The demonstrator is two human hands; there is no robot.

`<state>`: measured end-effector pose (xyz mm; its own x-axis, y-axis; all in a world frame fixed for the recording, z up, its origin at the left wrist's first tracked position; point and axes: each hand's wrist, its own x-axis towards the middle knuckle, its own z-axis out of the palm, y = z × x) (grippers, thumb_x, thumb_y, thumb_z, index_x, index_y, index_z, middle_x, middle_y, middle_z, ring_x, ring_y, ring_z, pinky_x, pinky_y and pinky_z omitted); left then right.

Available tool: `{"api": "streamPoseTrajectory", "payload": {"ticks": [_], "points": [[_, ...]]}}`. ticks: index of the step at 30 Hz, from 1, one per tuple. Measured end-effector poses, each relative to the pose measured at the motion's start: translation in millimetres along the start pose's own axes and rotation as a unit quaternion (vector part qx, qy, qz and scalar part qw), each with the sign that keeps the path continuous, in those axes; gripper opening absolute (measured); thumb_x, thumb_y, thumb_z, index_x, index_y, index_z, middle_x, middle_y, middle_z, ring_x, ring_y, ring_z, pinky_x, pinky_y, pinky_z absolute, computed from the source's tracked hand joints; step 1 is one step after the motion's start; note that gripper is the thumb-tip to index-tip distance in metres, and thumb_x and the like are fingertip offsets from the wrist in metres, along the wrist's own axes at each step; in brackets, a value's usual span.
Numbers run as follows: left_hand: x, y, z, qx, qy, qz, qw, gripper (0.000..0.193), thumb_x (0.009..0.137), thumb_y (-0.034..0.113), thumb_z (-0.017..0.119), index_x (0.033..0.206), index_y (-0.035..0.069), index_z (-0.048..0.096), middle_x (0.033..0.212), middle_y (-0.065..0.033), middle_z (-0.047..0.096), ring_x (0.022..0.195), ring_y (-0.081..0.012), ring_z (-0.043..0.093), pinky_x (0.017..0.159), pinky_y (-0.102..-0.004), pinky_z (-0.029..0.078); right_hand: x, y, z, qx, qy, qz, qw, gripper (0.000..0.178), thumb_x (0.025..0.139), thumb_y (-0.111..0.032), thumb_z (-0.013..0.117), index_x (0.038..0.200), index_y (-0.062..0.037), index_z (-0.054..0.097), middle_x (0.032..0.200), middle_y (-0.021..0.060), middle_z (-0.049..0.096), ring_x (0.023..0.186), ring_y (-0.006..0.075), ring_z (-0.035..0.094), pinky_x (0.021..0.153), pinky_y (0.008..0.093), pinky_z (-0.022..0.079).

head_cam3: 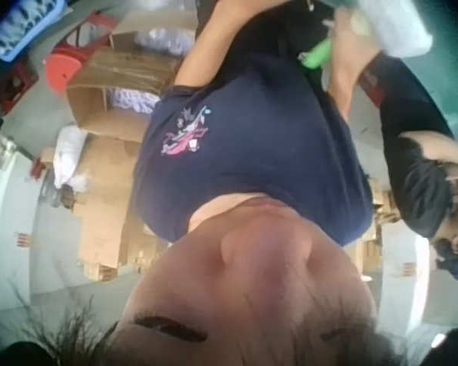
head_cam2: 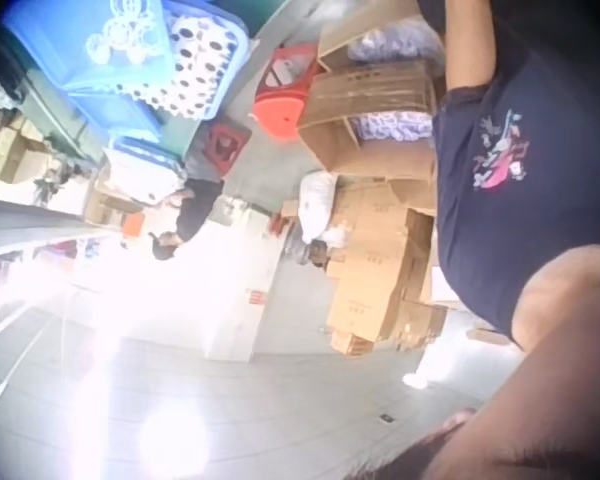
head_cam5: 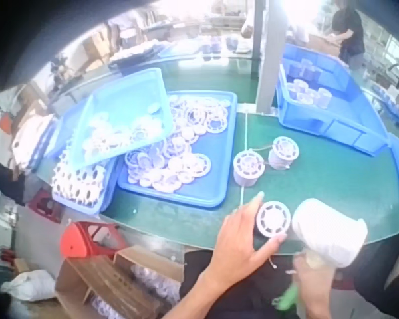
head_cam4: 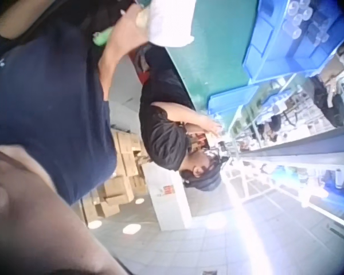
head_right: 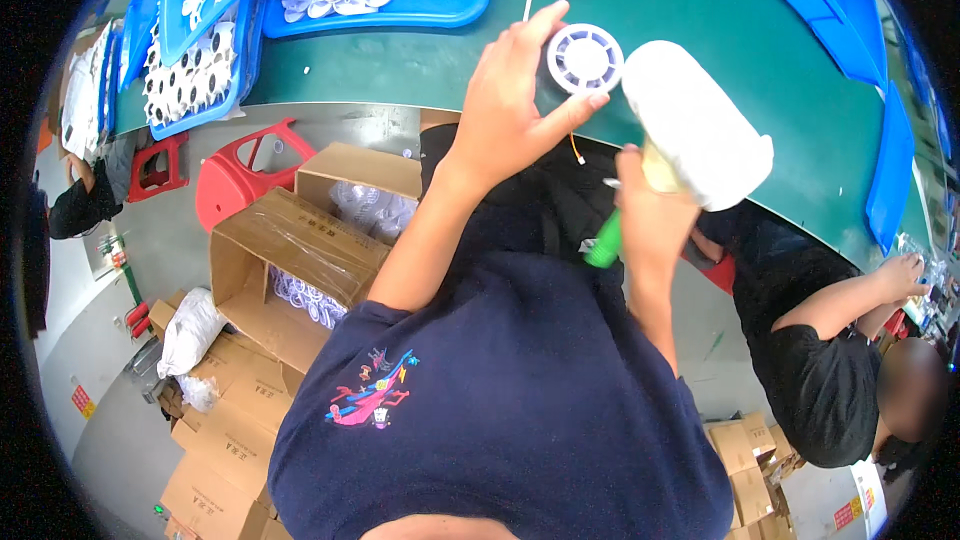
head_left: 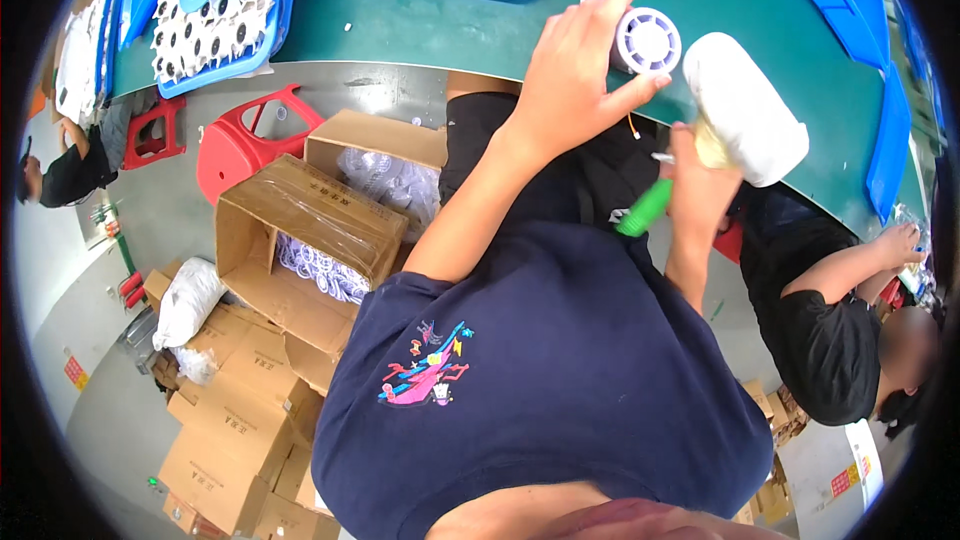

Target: Assembling small electronic components by attaching plastic rings to cylindrical bases and securing them with a rubber mallet.

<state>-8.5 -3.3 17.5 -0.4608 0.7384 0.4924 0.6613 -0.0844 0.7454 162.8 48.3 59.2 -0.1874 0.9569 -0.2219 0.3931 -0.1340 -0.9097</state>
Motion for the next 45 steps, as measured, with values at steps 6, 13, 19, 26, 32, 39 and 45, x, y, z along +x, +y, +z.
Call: {"api": "streamPoseTrajectory", "payload": {"ticks": [6,13,19,26,32,39,45], "points": [[2.9,4.3,-0.9,-0.013,-0.002,0.012,1.0,0.079,0.084,0.032,0.086,0.148,0.001,0.05,0.126,-0.0195,0.062,0.114,-0.038,0.063,0.1,-0.0448,0.049,-7.9,-42.9,-19.0,0.075,0.035,-0.131,0.988,0.01,0.095,0.002,0.063,0.087,-0.0013,0.057,0.065,0.005,0.057,0.052,0.0117,0.052,0.048,0.0264,0.039],[6.5,-1.9,-1.7,-0.022,0.005,0.0,1.0,0.077,0.08,0.023,0.088,0.144,0.001,0.05,0.124,-0.0201,0.06,0.112,-0.0353,0.064,0.099,-0.0427,0.052,10.7,-10.9,-2.7,-0.06,-0.004,-0.167,0.984,0.029,0.085,-0.008,0.077,0.111,0.0044,0.071,0.098,0.0097,0.075,0.093,0.0195,0.071,0.086,0.0332,0.054],[1.8,2.2,-3.6,-0.042,-0.005,-0.003,0.999,0.077,0.08,0.02,0.084,0.145,0.002,0.049,0.123,-0.0183,0.064,0.113,-0.0362,0.064,0.102,-0.0437,0.05,1.0,-55.6,-21.0,0.01,-0.002,-0.048,0.999,0.014,0.097,-0.009,0.074,0.1,0.0045,0.072,0.088,0.0055,0.073,0.081,0.0158,0.069,0.075,0.0295,0.055],[6.8,1.9,-8.8,-0.069,-0.022,-0.012,0.997,0.062,0.08,0.02,0.083,0.135,0.003,0.06,0.124,-0.0169,0.066,0.113,-0.0372,0.063,0.102,-0.044,0.049,35.0,-41.2,-10.2,-0.143,-0.098,-0.21,0.962,0.029,0.084,-0.005,0.075,0.111,0.0066,0.073,0.1,0.0163,0.079,0.094,0.019,0.076,0.084,0.0355,0.057],[11.3,6.7,-9.8,-0.089,-0.061,-0.048,0.993,0.055,0.078,0.019,0.085,0.125,0.002,0.063,0.118,-0.0137,0.066,0.1,-0.0286,0.065,0.091,-0.0384,0.053,38.0,-31.3,-32.8,-0.098,-0.031,0.005,0.995,0.021,0.09,-0.009,0.074,0.099,0.0088,0.07,0.074,0.0073,0.069,0.067,0.0152,0.063,0.065,0.0361,0.052],[32.3,31.2,39.4,-0.151,-0.061,-0.118,0.98,0.051,0.089,0.023,0.08,0.131,0.0,0.062,0.125,-0.016,0.062,0.099,-0.0254,0.069,0.085,-0.0372,0.056,11.8,22.2,-67.2,-0.295,-0.054,-0.216,0.929,0.029,0.088,-0.007,0.072,0.114,0.0061,0.07,0.1,0.0216,0.076,0.095,0.0326,0.078,0.084,0.0397,0.057],[37.5,30.3,25.4,-0.123,0.078,-0.062,0.987,0.032,0.094,0.013,0.073,0.124,0.005,0.066,0.122,-0.0127,0.065,0.109,-0.0258,0.064,0.09,-0.0388,0.051,-2.1,-0.7,-45.0,-0.188,-0.151,-0.24,0.94,0.054,0.084,-0.009,0.077,0.134,-0.0017,0.058,0.112,0.0197,0.07,0.1,0.0401,0.072,0.083,0.0419,0.056]]}}
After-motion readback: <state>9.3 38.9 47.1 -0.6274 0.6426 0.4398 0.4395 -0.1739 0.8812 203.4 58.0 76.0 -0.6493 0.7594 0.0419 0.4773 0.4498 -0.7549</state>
